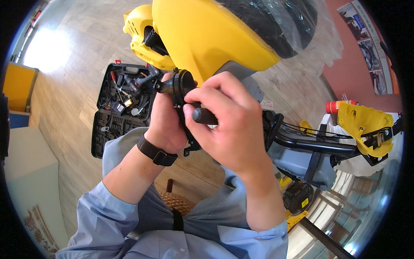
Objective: Repairing and disassembling the digital display panel of a yellow electric scooter using a screwdriver.
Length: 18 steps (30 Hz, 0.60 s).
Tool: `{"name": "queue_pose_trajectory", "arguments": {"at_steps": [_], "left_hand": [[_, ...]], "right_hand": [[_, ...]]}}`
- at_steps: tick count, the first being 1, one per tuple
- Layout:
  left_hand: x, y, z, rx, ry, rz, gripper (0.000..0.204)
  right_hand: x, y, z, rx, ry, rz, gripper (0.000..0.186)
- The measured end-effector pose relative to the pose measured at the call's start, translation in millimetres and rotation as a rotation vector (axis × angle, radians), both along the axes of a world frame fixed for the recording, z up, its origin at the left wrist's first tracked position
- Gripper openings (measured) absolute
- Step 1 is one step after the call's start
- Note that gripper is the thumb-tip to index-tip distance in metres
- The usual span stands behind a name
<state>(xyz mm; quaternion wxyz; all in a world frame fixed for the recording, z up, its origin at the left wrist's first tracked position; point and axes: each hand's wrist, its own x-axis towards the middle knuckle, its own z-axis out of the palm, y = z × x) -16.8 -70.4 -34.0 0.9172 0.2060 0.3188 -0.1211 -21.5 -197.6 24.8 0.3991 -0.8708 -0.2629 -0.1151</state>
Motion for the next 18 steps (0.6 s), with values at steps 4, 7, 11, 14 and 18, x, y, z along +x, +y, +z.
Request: {"name": "queue_pose_trajectory", "arguments": {"at_steps": [4, 7, 11, 14, 18], "left_hand": [[-1.3, 0.2, -7.2, -0.006, -0.034, 0.021, 0.033], [-3.5, 1.0, -8.9, -0.070, -0.015, 0.001, 0.035], [-13.4, 2.3, -3.9, -0.026, -0.176, 0.037, 0.040], [-12.5, 5.3, -2.8, 0.077, -0.183, 0.026, 0.041], [-14.4, 9.3, -5.6, 0.105, -0.282, -0.039, 0.035]], "right_hand": [[-3.3, 9.2, -9.6, -0.029, -0.068, -0.059, 0.017], [-3.0, 11.3, -10.5, -0.079, -0.125, -0.047, 0.020], [-5.8, 12.3, -9.5, -0.144, -0.186, -0.029, 0.023], [-9.6, 14.6, -12.7, -0.168, -0.214, -0.060, 0.027], [-10.6, 15.3, -17.4, -0.113, -0.189, -0.088, 0.030]]}}
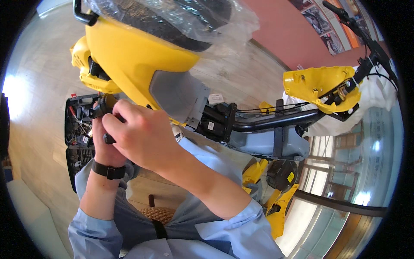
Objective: Repairing and disassembling the digital display panel of a yellow electric scooter using a screwdriver.
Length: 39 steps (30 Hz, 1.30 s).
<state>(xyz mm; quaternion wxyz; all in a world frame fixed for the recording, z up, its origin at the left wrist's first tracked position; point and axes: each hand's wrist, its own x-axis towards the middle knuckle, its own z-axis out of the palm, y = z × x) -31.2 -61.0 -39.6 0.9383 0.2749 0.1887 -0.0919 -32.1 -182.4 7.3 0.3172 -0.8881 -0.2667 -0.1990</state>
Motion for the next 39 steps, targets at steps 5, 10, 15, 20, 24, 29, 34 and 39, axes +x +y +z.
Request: {"name": "queue_pose_trajectory", "arguments": {"at_steps": [5, 10, 15, 20, 24, 29, 34, 39], "left_hand": [[-2.3, 8.2, -9.3, 0.046, -0.128, -0.050, 0.037], [3.0, 12.9, -18.4, -0.037, -0.053, -0.106, 0.043], [-3.3, 18.6, -28.4, -0.013, -0.027, -0.156, 0.054], [0.1, 24.9, -40.3, -0.020, -0.085, -0.179, 0.052], [2.0, 23.9, -36.7, -0.070, -0.169, -0.218, 0.046], [0.0, 18.5, -29.0, 0.027, -0.090, -0.205, 0.042], [2.8, 13.1, -32.4, 0.066, -0.002, -0.174, 0.042], [-0.9, 1.1, -10.3, 0.135, 0.089, -0.128, 0.028]], "right_hand": [[1.9, 2.2, -2.6, -0.002, -0.055, 0.023, 0.026], [3.7, 1.8, -4.7, 0.013, -0.084, 0.035, 0.026], [4.3, -4.1, -6.4, 0.061, -0.012, 0.045, 0.033], [2.4, 0.3, -7.8, 0.026, -0.042, 0.021, 0.035], [0.7, 1.8, -7.6, 0.066, -0.061, 0.024, 0.033], [6.1, -3.5, -3.5, 0.130, -0.044, 0.011, 0.030], [4.2, -2.7, -0.9, 0.112, -0.040, 0.037, 0.030], [0.5, -6.2, 2.3, 0.068, -0.021, 0.127, 0.032]]}}
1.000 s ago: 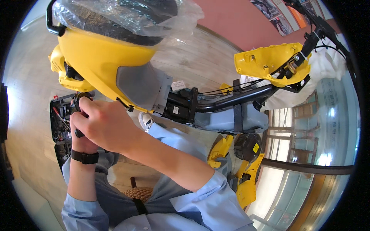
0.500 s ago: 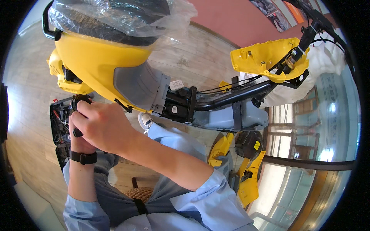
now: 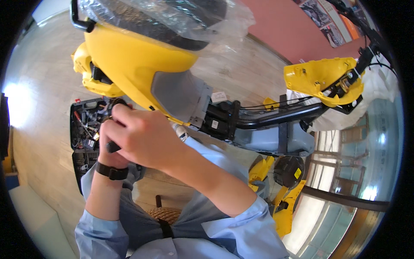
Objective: Repairing and disassembling the digital display panel of a yellow electric scooter using a screwdriver.
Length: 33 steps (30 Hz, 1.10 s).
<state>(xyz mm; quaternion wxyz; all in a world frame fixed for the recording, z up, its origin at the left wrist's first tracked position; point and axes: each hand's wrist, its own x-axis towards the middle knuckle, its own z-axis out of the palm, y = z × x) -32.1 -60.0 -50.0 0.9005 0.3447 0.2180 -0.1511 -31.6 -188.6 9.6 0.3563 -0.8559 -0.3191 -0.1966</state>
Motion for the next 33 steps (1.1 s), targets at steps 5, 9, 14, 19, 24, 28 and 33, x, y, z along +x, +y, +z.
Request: {"name": "queue_pose_trajectory", "arguments": {"at_steps": [5, 9, 14, 19, 24, 28, 33], "left_hand": [[10.0, -4.3, 34.8, -0.169, -0.045, -0.088, 0.036], [14.8, 1.2, 44.5, -0.076, -0.118, -0.246, 0.041], [13.0, -1.4, 42.3, -0.132, -0.131, -0.213, 0.033], [14.9, 0.2, 41.7, -0.118, -0.190, -0.206, 0.034], [12.9, -0.1, 45.1, -0.199, -0.148, -0.198, 0.038], [11.4, 4.3, 47.9, -0.252, -0.188, -0.272, 0.041], [12.1, 7.3, 44.4, -0.229, -0.187, -0.290, 0.041]], "right_hand": [[20.7, -26.3, 11.6, 0.128, 0.114, -0.037, 0.025], [33.5, -40.1, 13.6, 0.264, 0.198, -0.075, 0.013], [26.0, -31.5, 11.3, 0.286, 0.282, -0.064, 0.012], [24.3, -23.4, 11.6, 0.252, 0.118, -0.124, 0.010], [27.9, -24.3, 8.4, 0.333, 0.110, -0.085, 0.008], [27.2, -28.4, 9.1, 0.381, 0.233, -0.006, 0.012], [26.9, -29.5, 9.5, 0.414, 0.255, 0.021, 0.012]]}}
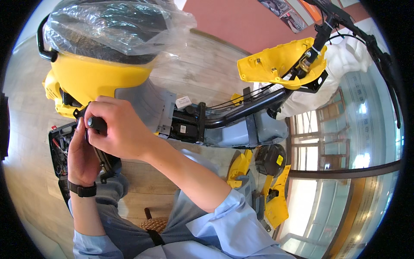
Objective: Repairing and disassembling the digital display panel of a yellow electric scooter using a screwdriver.
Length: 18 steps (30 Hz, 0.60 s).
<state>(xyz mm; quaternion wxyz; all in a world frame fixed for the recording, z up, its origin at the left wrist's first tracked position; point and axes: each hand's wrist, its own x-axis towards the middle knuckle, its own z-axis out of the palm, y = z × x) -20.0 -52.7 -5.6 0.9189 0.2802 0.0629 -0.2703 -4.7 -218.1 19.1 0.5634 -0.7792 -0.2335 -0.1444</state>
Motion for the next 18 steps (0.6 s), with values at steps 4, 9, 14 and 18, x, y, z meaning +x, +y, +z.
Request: {"name": "queue_pose_trajectory", "arguments": {"at_steps": [4, 9, 14, 18], "left_hand": [[1.7, 0.2, -4.0, -0.011, -0.028, 0.069, 0.041], [4.1, 1.9, -11.9, 0.040, -0.005, 0.070, 0.039], [3.1, 3.3, -13.1, 0.157, 0.032, 0.122, 0.039], [3.8, 3.4, -10.8, 0.038, -0.035, 0.048, 0.039]], "right_hand": [[0.7, 2.5, -5.7, 0.001, -0.095, -0.065, 0.013], [-2.0, 6.1, -10.2, -0.022, -0.115, -0.122, 0.016], [-4.1, 5.0, -8.4, -0.020, 0.002, -0.123, 0.019], [-4.5, 6.8, -8.7, 0.013, -0.036, -0.135, 0.018]]}}
